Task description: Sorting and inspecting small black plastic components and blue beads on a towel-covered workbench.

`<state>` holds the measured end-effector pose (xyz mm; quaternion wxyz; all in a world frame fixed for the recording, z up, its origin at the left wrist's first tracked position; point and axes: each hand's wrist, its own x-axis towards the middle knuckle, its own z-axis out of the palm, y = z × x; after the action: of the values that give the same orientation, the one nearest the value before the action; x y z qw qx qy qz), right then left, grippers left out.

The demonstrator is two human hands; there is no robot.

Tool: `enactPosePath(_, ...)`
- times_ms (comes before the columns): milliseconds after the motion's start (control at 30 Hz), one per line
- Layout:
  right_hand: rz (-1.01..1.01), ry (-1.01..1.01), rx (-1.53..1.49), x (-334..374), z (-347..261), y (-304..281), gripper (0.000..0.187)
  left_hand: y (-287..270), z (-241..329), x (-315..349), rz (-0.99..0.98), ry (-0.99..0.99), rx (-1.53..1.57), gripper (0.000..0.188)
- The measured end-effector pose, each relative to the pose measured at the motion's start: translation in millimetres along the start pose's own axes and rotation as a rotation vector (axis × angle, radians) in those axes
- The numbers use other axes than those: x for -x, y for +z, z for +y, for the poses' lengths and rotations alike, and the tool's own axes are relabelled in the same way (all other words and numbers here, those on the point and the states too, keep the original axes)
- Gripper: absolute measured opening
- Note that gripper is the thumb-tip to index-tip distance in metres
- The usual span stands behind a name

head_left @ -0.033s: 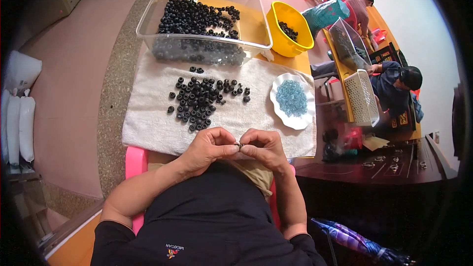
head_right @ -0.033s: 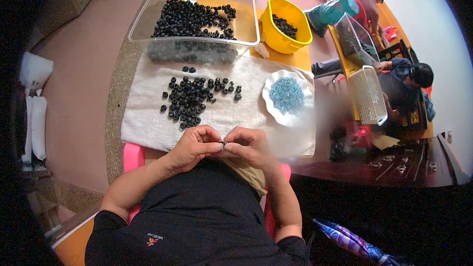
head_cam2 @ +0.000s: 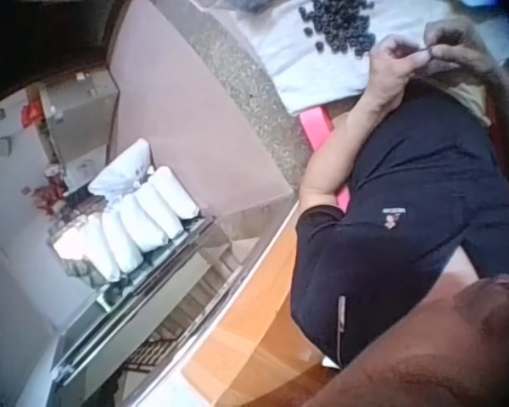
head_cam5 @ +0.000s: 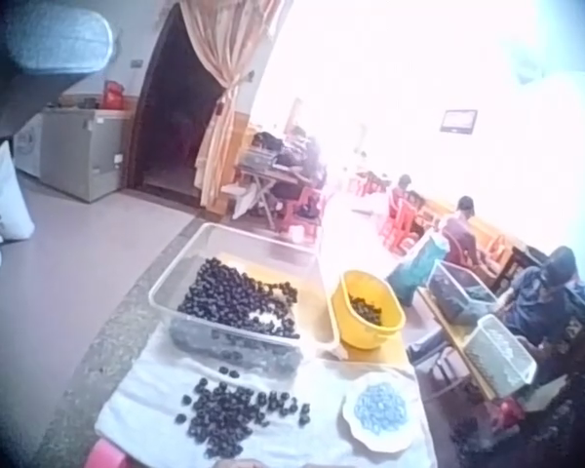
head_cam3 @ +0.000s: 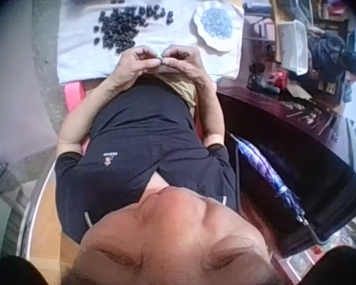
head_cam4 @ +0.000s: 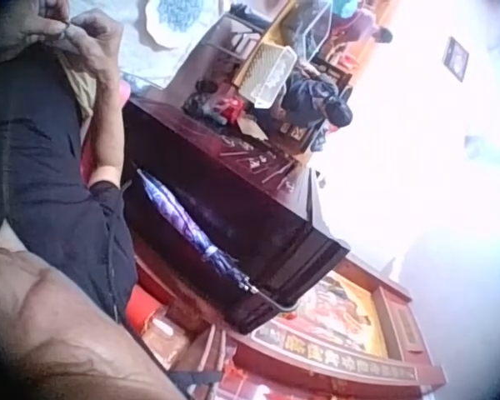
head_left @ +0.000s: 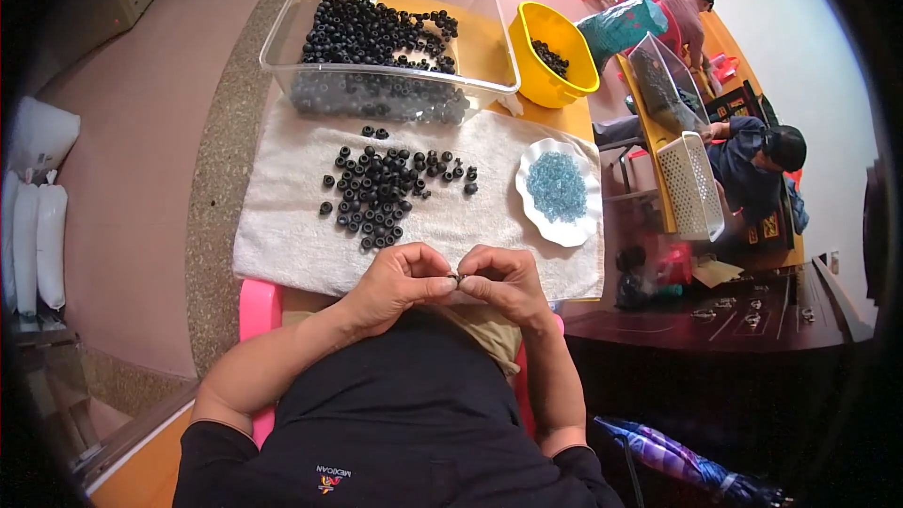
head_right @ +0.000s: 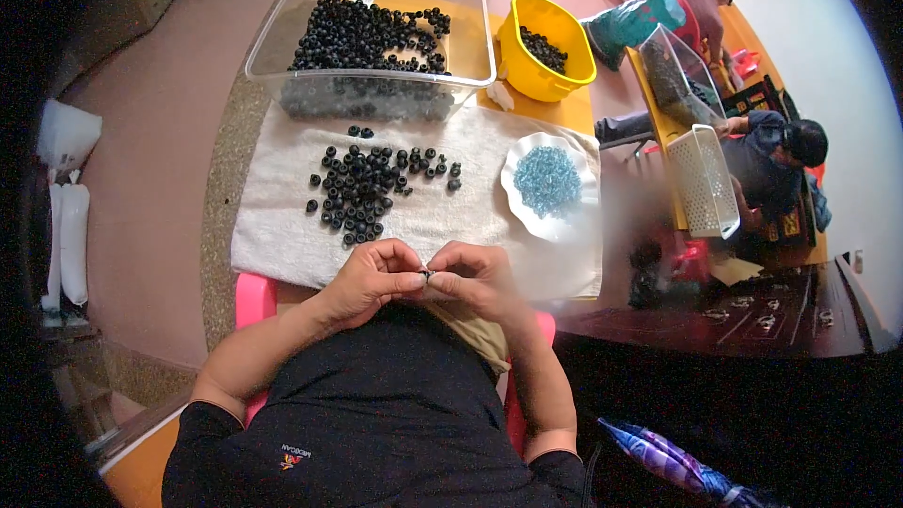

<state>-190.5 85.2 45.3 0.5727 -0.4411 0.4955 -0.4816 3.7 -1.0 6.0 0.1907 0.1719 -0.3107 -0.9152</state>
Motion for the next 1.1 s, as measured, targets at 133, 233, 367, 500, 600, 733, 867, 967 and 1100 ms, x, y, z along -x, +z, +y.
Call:
enactPosePath(133, -0.018, -0.011, -0.056, 0, 3, 1, 0.009, -2, -3, 0, -0.026, -0.003, -0.012, 0.017)
enactPosePath(233, -0.011, 0.017, -0.043, 1, 4, 1, 0.008, -2, -2, -1, -0.035, -0.012, -0.004, 0.016)
enactPosePath(367, -0.012, 0.02, -0.007, 3, 4, 1, 0.008, -3, -1, 0, -0.045, -0.03, 0.004, 0.015)
enactPosePath(500, 0.027, -0.197, 0.346, 3, 3, 5, 0.011, -2, 1, 0, -0.039, -0.057, 0.065, 0.016)
enactPosePath(600, 0.064, -0.304, 0.43, 6, 8, 8, 0.013, -2, 3, 1, -0.026, -0.074, 0.078, 0.016)
enactPosePath(733, 0.035, -0.185, 0.253, 7, 11, 4, 0.009, 1, 5, 2, -0.039, -0.109, 0.056, 0.017)
enactPosePath(867, -0.02, 0.038, -0.078, 7, 5, 4, 0.008, 0, 5, 3, -0.099, -0.155, 0.026, 0.018)
enactPosePath(967, -0.051, 0.082, -0.152, 7, 3, 5, 0.01, -2, 4, 2, -0.113, -0.165, 0.006, 0.019)
enactPosePath(1100, -0.053, 0.111, -0.276, 7, 10, 7, 0.013, 1, 8, 3, -0.113, -0.22, 0.03, 0.019)
